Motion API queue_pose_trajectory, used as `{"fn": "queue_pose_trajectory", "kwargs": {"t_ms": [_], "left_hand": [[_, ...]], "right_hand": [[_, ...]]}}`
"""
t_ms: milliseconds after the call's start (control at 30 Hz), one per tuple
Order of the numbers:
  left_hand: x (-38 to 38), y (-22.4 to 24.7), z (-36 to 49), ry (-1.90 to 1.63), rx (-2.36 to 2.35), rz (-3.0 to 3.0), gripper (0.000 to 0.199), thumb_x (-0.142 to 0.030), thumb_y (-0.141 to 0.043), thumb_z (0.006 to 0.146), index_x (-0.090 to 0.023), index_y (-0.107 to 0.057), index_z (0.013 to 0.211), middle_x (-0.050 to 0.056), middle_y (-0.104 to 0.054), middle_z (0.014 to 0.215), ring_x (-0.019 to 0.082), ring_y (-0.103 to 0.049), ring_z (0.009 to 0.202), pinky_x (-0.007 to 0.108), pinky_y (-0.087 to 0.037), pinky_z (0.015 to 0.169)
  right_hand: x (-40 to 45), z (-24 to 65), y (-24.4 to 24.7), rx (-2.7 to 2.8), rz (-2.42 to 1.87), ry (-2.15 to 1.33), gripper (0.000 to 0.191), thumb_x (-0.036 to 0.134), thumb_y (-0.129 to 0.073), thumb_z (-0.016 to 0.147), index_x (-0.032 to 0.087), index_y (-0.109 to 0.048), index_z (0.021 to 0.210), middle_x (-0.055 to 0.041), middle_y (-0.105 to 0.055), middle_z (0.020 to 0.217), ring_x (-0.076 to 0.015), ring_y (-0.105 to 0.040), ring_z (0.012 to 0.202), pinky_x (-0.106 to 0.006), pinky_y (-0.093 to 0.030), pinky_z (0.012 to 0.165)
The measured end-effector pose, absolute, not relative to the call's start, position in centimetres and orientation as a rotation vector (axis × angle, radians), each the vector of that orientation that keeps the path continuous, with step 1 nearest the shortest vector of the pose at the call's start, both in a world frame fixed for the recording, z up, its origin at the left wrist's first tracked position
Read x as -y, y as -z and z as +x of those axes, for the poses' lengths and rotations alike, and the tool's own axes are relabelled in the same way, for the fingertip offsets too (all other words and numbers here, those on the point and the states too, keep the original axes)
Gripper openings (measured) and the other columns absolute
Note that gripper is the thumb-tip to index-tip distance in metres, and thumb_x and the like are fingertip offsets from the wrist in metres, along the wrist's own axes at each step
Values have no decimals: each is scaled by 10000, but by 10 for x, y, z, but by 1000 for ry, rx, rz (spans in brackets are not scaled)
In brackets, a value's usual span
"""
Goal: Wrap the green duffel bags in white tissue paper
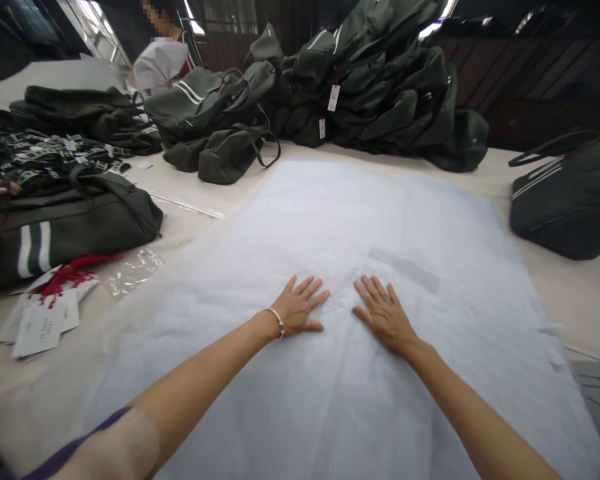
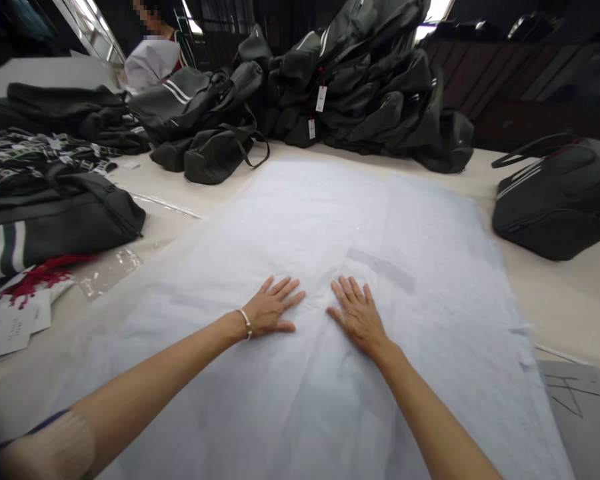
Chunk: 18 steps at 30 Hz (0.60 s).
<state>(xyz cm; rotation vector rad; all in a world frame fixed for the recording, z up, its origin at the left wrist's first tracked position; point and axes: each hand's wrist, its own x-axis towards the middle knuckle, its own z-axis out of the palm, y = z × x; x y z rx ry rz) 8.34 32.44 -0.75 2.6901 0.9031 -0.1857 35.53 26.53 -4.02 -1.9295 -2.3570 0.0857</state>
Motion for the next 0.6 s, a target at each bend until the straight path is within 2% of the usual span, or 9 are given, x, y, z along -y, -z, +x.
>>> {"fn": "queue_pose_trajectory", "kwargs": {"t_ms": [100,200,333,400,467,533,600], "left_hand": [[-351,4,102,197,-914,2712,787,-684,-481,868,-260,-248,1489,104,-162,1580,311,-115,1455,624,-112,1132],[-349,-5,94,194,-935,2708,751,-641,-485,893,-214,-285,1478,141,-189,1569,319,-142,1449,618,-143,1128],[-296,-23,42,154,-886,2700,696,-581,-491,922,-222,-279,1480,123,-185,1575,279,-108,1459,564,-80,1161],[-251,-34,11,149,-829,2700,733,-614,-514,894,-214,-304,1471,132,-220,1563,294,-143,1452,562,-96,1162],[-201,-41,-14,117,-749,2719,857,-699,-516,836,-170,-296,1473,170,-253,1544,340,-182,1436,589,-151,1144],[-151,-40,-31,47,-596,2777,968,-726,-549,795,-154,-211,1499,163,-259,1544,355,-201,1426,584,-203,1134],[-110,-30,-40,-36,-481,2921,853,-546,-601,860,-154,-198,1501,129,-270,1548,310,-221,1426,524,-218,1153]], "right_hand": [[-297,371,29,2341,-1996,-82,576,478,-371,956,219,-321,1467,-52,-268,1552,-259,-175,1446,-529,-115,1178],[-286,379,9,2323,-2008,-78,604,502,-405,939,192,-344,1454,-79,-291,1542,-262,-203,1438,-534,-118,1178],[-190,352,-31,2378,-1715,-5,585,454,-392,964,186,-289,1473,-76,-320,1531,-213,-212,1438,-485,-155,1191],[-125,320,-46,2464,-1558,40,574,400,-419,960,164,-298,1470,-78,-363,1510,-205,-240,1429,-449,-174,1195],[-66,283,-45,2548,-1505,129,567,399,-452,936,128,-383,1429,-86,-381,1498,-222,-260,1421,-414,-110,1209],[-23,248,-22,2592,-1255,286,513,472,-431,925,152,-545,1310,-73,-488,1424,-260,-278,1412,-450,-71,1211],[2,224,12,2487,-1105,531,315,348,-456,930,221,-666,1129,-27,-602,1306,-279,-294,1403,-519,-100,1201]]}}
